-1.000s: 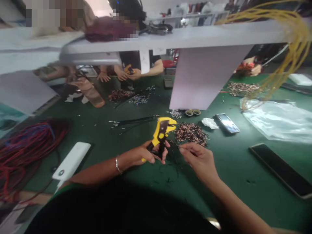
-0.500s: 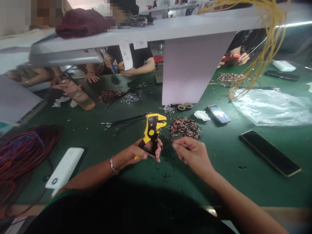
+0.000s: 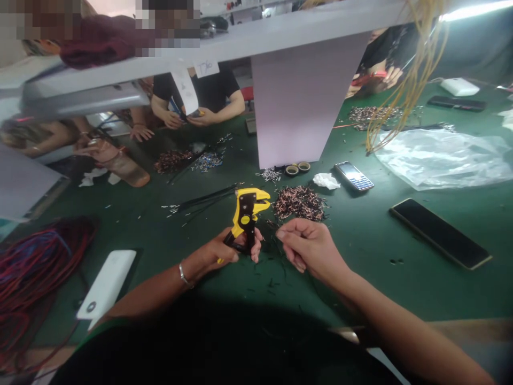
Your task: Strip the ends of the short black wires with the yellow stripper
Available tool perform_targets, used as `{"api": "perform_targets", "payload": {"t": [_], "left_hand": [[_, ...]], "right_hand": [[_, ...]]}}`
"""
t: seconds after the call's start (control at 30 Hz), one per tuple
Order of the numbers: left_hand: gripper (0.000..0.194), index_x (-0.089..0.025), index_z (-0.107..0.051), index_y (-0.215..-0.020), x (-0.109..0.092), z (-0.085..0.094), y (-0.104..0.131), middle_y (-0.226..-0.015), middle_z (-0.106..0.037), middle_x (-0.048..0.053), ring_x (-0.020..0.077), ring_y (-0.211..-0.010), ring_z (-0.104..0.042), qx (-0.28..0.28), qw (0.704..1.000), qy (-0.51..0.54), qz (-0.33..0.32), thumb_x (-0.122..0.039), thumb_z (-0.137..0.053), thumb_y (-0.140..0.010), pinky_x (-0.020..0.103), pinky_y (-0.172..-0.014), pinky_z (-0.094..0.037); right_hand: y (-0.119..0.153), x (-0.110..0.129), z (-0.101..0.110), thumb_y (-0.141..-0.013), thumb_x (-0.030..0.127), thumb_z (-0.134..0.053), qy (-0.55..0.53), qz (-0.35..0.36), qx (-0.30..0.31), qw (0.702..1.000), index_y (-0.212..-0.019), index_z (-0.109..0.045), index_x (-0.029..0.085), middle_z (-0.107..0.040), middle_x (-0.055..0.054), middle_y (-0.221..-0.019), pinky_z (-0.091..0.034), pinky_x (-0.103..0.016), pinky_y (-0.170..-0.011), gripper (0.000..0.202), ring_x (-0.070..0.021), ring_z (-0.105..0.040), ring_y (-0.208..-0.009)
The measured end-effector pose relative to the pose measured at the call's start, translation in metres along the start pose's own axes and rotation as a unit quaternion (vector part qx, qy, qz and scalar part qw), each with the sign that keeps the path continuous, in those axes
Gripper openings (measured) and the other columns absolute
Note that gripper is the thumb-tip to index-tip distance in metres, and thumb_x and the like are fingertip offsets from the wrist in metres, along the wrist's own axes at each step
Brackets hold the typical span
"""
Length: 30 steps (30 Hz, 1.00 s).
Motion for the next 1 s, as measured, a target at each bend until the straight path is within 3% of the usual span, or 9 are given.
{"api": "perform_targets", "payload": {"t": [0.3, 0.43, 0.77, 1.0], "left_hand": [[0.059, -0.011, -0.064, -0.108, 0.0, -0.001, 0.001, -0.084, -0.064, 0.007, 0.0236, -0.081, -0.06, -0.001, 1.0, -0.022, 0.011, -0.01, -0.061, -0.05, 0.04, -0.082, -0.045], [0.057, -0.012, -0.064, -0.109, -0.002, 0.002, 0.002, -0.087, -0.064, 0.007, 0.0229, -0.084, -0.06, -0.02, 0.996, -0.085, -0.001, -0.01, -0.063, -0.052, 0.038, -0.083, -0.044], [0.038, -0.013, -0.064, -0.094, -0.004, 0.003, 0.002, -0.08, -0.062, 0.004, 0.0183, -0.076, -0.057, -0.047, 0.982, -0.184, 0.006, -0.012, -0.064, -0.056, 0.033, -0.074, -0.045], [0.024, -0.013, -0.062, -0.09, -0.001, 0.01, 0.004, -0.074, -0.062, 0.003, 0.0154, -0.065, -0.059, -0.06, 0.973, -0.224, -0.011, -0.02, -0.07, -0.069, 0.03, -0.064, -0.048]], "right_hand": [[0.001, -0.002, -0.004, -0.073, 0.034, -0.071, -0.028, -0.011, 0.029, 0.999, -0.065, -0.061, 0.019, -0.055, 0.007, -0.038, -0.029, -0.017, -0.026, 0.019, -0.0037, -0.036, -0.024], [0.001, -0.003, -0.005, -0.073, 0.034, -0.071, -0.033, -0.015, 0.033, 0.999, -0.065, -0.061, 0.02, -0.055, 0.007, -0.038, -0.029, -0.017, -0.026, 0.019, -0.0037, -0.036, -0.024], [0.001, -0.006, -0.006, -0.073, 0.034, -0.07, -0.033, -0.024, 0.041, 0.998, -0.065, -0.06, 0.02, -0.055, 0.008, -0.038, -0.028, -0.017, -0.027, 0.018, -0.003, -0.035, -0.025], [0.0, -0.005, -0.005, -0.075, 0.031, -0.07, -0.039, -0.02, 0.042, 0.998, -0.067, -0.06, 0.021, -0.055, 0.008, -0.039, -0.027, -0.019, -0.027, 0.016, -0.004, -0.034, -0.025]]}}
Point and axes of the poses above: each hand's wrist, its own y-axis away from the middle knuckle, its own z-axis out of the back of the hand, x = y × z, the point moved 5 cm from there along -y, towards the middle knuckle
